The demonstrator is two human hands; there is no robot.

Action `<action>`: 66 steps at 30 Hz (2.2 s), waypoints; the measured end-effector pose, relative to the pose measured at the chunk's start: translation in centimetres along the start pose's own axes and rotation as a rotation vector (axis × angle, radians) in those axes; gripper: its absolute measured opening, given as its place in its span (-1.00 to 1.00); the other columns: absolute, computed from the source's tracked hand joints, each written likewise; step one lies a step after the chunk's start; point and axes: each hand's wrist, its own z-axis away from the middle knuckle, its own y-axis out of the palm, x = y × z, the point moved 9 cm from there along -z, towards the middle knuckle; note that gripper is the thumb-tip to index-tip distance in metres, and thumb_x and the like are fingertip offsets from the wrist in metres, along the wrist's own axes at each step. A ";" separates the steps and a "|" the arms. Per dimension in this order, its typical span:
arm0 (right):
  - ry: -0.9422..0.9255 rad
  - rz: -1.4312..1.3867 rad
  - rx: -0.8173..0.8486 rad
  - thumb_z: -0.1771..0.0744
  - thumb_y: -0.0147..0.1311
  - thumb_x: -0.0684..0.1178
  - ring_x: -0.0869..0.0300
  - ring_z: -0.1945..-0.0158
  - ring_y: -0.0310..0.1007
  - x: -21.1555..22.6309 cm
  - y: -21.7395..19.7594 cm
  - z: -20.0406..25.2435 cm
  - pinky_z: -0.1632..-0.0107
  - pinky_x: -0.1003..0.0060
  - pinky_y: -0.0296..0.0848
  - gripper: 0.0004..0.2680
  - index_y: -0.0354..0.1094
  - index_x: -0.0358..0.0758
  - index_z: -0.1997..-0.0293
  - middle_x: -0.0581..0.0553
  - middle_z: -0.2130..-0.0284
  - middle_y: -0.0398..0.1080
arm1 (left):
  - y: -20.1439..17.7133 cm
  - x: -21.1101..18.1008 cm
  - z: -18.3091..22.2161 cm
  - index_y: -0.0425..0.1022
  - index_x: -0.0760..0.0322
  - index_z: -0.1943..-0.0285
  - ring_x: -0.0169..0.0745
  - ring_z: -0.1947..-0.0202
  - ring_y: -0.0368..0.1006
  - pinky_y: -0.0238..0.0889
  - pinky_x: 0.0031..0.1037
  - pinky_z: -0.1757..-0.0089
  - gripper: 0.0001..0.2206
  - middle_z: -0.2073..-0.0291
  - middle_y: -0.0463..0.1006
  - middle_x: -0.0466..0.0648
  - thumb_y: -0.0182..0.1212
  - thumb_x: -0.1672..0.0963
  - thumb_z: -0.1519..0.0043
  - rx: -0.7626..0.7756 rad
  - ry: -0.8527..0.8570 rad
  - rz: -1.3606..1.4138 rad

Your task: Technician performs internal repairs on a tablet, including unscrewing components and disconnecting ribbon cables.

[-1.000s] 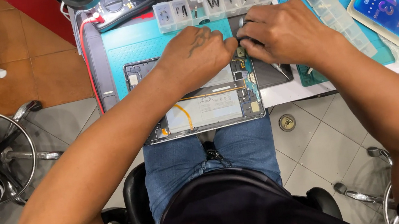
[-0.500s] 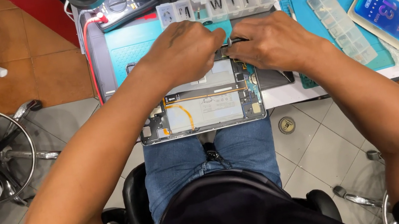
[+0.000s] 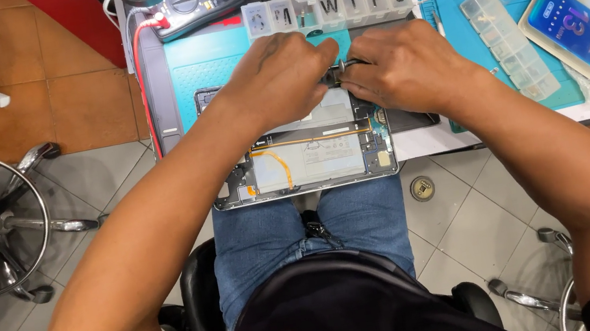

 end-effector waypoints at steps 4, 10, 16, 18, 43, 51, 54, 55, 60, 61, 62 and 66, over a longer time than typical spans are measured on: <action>-0.030 0.027 -0.027 -0.42 0.23 -0.05 0.12 0.46 0.25 0.3 0.0 0.1 0.57 0.20 0.06 -0.72 0.21 -0.10 0.47 0.00 0.49 0.18 | -0.1 -0.6 -0.7 0.37 0.31 0.15 0.36 0.53 0.44 0.25 -0.02 0.51 -0.80 0.58 0.47 0.14 0.27 0.17 -0.13 0.011 0.011 0.011; -0.030 0.038 -0.108 -0.39 0.27 -0.08 0.15 0.48 0.24 0.7 -0.3 0.6 0.55 0.24 0.08 -0.71 0.19 -0.08 0.49 0.01 0.50 0.20 | 0.2 -1.2 -1.4 0.42 0.29 0.11 0.38 0.50 0.49 0.30 -0.02 0.47 -0.84 0.57 0.51 0.13 0.16 0.22 -0.13 0.026 0.032 -0.009; -0.015 0.014 -0.145 -0.41 0.29 -0.08 0.13 0.51 0.21 0.7 -0.4 0.9 0.52 0.24 0.13 -0.69 0.18 -0.11 0.50 -0.02 0.52 0.18 | 0.9 -1.8 -2.1 0.47 0.24 0.19 0.30 0.53 0.50 0.28 -0.04 0.50 -0.90 0.58 0.52 0.09 0.13 0.24 -0.15 0.002 0.063 -0.091; 0.008 0.023 -0.153 -0.42 0.30 -0.05 0.12 0.52 0.21 0.7 -0.4 1.1 0.52 0.23 0.14 -0.68 0.19 -0.11 0.49 -0.03 0.52 0.15 | 1.1 -2.2 -1.9 0.44 0.24 0.25 0.30 0.58 0.49 0.25 -0.05 0.54 -0.87 0.65 0.50 0.10 0.13 0.26 -0.07 -0.031 0.141 -0.157; 0.187 -0.127 -0.177 -0.42 0.36 -0.14 0.07 0.27 0.52 -1.8 -1.0 2.5 0.46 0.20 0.33 -0.93 0.58 -0.09 0.03 -0.12 0.16 0.54 | -3.4 -1.6 1.1 0.16 0.12 -0.35 0.14 0.74 0.38 0.21 -0.18 0.61 -0.45 0.66 0.46 -0.07 0.16 0.21 -0.13 -0.191 0.147 -0.176; 0.097 -0.111 -0.243 -0.50 0.38 -0.11 0.08 0.26 0.48 -2.3 -4.7 -1.0 0.39 0.25 0.34 -0.92 0.60 -0.28 0.00 -0.19 0.24 0.43 | -4.6 2.7 4.3 0.42 0.30 -0.27 0.13 0.16 0.51 0.30 -0.13 0.20 -0.54 0.14 0.59 0.15 0.42 0.06 -0.25 -0.008 -0.033 0.532; 0.061 -0.158 -0.269 -0.51 0.44 -0.11 0.03 0.24 0.49 -2.9 -4.6 -1.4 0.35 0.21 0.35 -0.88 0.61 -0.34 -0.03 -0.24 0.23 0.46 | -5.1 3.7 5.3 0.52 0.38 -0.18 0.03 0.14 0.52 0.34 -0.19 0.17 -0.68 0.12 0.63 0.12 0.36 0.11 -0.30 -0.100 -0.021 0.596; 0.054 -0.165 -0.269 -0.51 0.44 -0.11 0.03 0.24 0.49 -2.9 -4.7 -1.5 0.35 0.21 0.35 -0.88 0.61 -0.34 -0.03 -0.24 0.23 0.46 | -5.4 3.8 5.3 0.52 0.38 -0.18 0.03 0.14 0.52 0.34 -0.19 0.17 -0.68 0.12 0.63 0.12 0.36 0.11 -0.30 -0.102 -0.030 0.597; 0.121 -0.250 -0.332 -0.50 0.43 -0.09 -0.05 0.24 0.41 -3.7 -4.7 -1.2 0.23 0.14 0.35 -0.81 0.63 -0.50 -0.10 -0.38 0.09 0.49 | -6.3 3.4 5.3 0.56 0.28 0.02 -0.27 0.25 0.46 0.43 -0.39 0.33 -0.90 0.20 0.57 -0.10 0.28 0.18 -0.34 -0.072 0.010 0.768; 0.123 -0.249 -0.332 -0.50 0.43 -0.09 -0.05 0.24 0.41 -3.5 -4.7 -1.0 0.23 0.14 0.35 -0.81 0.63 -0.50 -0.10 -0.38 0.09 0.49 | -6.4 3.5 5.4 0.56 0.28 0.02 -0.27 0.25 0.46 0.43 -0.39 0.33 -0.90 0.20 0.57 -0.10 0.28 0.18 -0.34 -0.071 0.012 0.768; 0.151 -0.271 -0.361 -0.49 0.43 -0.11 -0.06 0.25 0.35 -3.7 -4.8 -0.6 0.21 0.11 0.32 -0.77 0.60 -0.56 -0.13 -0.29 0.29 0.39 | -6.5 3.6 5.4 0.55 0.30 0.00 -0.27 0.24 0.52 0.46 -0.38 0.32 -0.89 0.20 0.58 -0.08 0.29 0.18 -0.35 -0.084 0.013 0.764; 0.268 -0.361 -0.399 -0.49 0.40 -0.22 0.03 0.35 0.19 -3.8 -4.8 0.8 0.25 0.12 0.18 -0.78 0.51 -0.64 -0.18 -0.27 0.42 0.28 | -6.6 4.1 5.8 0.53 0.28 -0.02 -0.32 0.23 0.48 0.44 -0.42 0.32 -0.85 0.23 0.60 -0.12 0.33 0.17 -0.31 -0.125 -0.016 0.757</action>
